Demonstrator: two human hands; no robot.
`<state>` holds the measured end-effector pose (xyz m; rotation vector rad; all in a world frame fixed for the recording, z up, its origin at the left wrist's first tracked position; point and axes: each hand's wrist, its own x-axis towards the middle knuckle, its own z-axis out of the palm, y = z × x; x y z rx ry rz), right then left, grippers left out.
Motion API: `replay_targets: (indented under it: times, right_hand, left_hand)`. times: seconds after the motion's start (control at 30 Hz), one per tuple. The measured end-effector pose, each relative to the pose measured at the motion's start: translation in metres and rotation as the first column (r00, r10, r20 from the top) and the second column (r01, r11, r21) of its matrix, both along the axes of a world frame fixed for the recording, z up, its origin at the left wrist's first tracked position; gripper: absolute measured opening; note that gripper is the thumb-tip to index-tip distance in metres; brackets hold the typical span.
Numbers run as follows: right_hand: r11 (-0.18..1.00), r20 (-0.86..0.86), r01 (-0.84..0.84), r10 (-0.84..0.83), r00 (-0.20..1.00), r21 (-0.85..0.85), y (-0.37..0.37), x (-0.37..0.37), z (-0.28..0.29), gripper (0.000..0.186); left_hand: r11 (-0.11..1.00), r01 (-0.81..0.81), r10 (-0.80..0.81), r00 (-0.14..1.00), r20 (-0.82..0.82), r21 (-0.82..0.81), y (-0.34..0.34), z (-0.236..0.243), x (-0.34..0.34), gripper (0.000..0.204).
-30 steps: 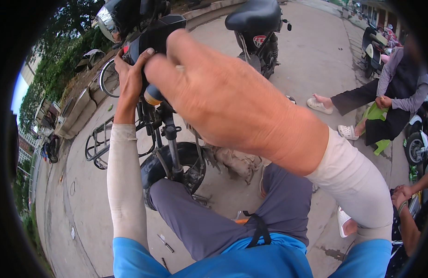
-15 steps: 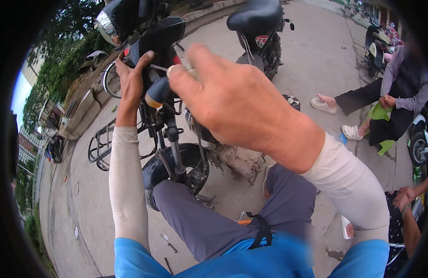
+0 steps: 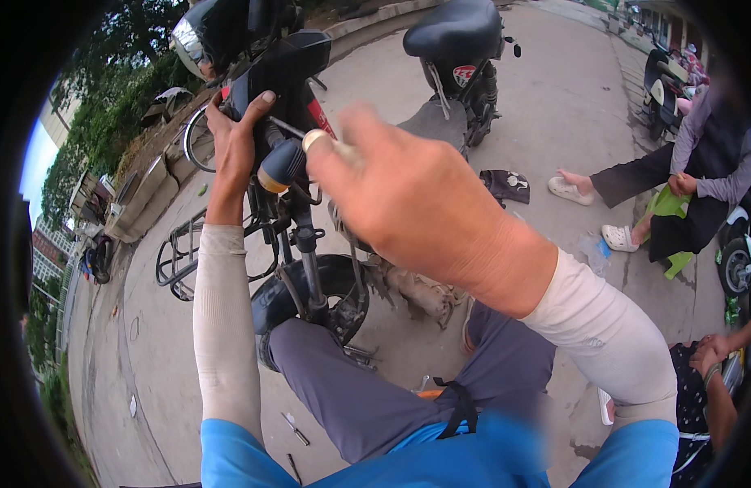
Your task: The person uses a screwdriver to tighten screws on the front panel of a scooter. They repeatedly adjust the panel and turn the screwdriver to secure the screws.
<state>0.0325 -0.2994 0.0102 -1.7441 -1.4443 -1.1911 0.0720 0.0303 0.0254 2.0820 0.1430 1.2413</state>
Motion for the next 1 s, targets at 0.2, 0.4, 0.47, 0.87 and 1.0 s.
replay_targets:
  times: [0.2,0.4,0.47,0.87,1.0]
  right_hand:
    - [0.98,-0.796,-0.079,0.193,0.573,0.181,-0.006,-0.005,0.022,0.024]
    - [0.99,0.166,0.088,-0.069,0.984,-0.112,-0.006,0.005,0.005,0.028]
    - [0.995,0.114,0.069,-0.061,0.992,-0.07,-0.001,0.004,0.001,0.028]
    - [0.98,0.164,0.088,-0.058,0.985,-0.181,-0.008,0.001,0.013,0.032]
    - [0.999,-0.159,-0.02,0.013,0.987,-0.042,0.001,-0.003,0.012,0.027]
  left_hand:
    - [1.0,0.018,-0.018,1.0,-0.021,-0.011,-0.001,0.001,-0.008,0.13]
    - [0.999,0.016,-0.016,1.0,-0.017,-0.045,-0.01,0.003,-0.007,0.133]
    - [1.0,0.0,0.0,1.0,-0.011,-0.024,-0.005,0.0,-0.004,0.132]
    - [1.0,-0.019,0.019,1.0,-0.017,-0.014,-0.008,0.001,-0.007,0.129]
    - [1.0,-0.013,0.013,1.0,-0.005,-0.009,-0.011,0.001,-0.005,0.132]
